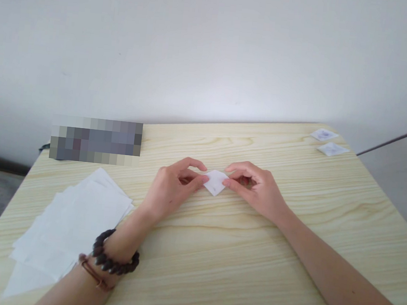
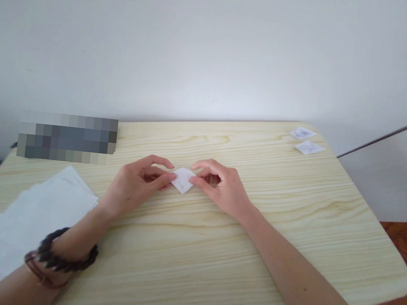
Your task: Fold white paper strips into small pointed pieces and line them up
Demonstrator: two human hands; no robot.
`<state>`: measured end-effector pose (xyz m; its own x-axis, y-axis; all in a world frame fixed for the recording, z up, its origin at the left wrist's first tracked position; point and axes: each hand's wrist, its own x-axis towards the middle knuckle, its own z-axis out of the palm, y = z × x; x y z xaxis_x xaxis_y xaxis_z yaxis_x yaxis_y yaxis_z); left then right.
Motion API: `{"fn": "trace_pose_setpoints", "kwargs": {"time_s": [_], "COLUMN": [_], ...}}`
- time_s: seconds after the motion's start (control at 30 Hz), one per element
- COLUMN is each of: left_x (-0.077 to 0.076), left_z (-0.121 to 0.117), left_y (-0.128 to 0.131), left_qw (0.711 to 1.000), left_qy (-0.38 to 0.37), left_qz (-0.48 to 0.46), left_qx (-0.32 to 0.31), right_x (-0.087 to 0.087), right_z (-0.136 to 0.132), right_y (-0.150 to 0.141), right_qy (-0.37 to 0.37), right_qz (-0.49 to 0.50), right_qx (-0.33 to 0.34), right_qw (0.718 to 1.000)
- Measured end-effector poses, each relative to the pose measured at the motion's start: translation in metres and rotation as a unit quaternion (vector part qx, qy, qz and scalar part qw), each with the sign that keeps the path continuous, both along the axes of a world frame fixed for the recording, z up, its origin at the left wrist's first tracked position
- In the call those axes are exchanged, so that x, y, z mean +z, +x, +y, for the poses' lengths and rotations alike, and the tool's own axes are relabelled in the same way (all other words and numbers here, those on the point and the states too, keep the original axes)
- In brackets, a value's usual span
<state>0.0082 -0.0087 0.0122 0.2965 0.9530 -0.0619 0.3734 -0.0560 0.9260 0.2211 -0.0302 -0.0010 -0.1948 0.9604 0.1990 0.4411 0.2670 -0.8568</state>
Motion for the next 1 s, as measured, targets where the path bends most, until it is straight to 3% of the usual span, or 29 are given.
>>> {"fn": "trace_pose_setpoints", "kwargs": {"time_s": [0.17,0.4,0.7,1.0], "left_x": [-0.008,-0.015,-0.011,-0.01], "left_z": [0.003,0.003,0.001,0.002], "left_y": [-0.003,-0.004,-0.006,-0.004], "left_qw": [0.967,0.92,0.895,0.908], "left_qy": [0.216,0.335,0.338,0.309], "left_qz": [0.134,0.182,0.275,0.272], "left_qx": [-0.028,-0.09,-0.096,-0.08], "right_x": [0.0,-0.004,-0.008,-0.005], "right_z": [-0.002,-0.001,-0.003,-0.001], "right_y": [-0.004,-0.005,-0.007,-0.007], "right_qy": [0.042,0.137,0.153,0.131], "right_qz": [-0.055,-0.175,-0.236,-0.255], "right_qx": [0.018,0.046,0.031,0.023], "right_qw": [0.997,0.974,0.959,0.958]}}
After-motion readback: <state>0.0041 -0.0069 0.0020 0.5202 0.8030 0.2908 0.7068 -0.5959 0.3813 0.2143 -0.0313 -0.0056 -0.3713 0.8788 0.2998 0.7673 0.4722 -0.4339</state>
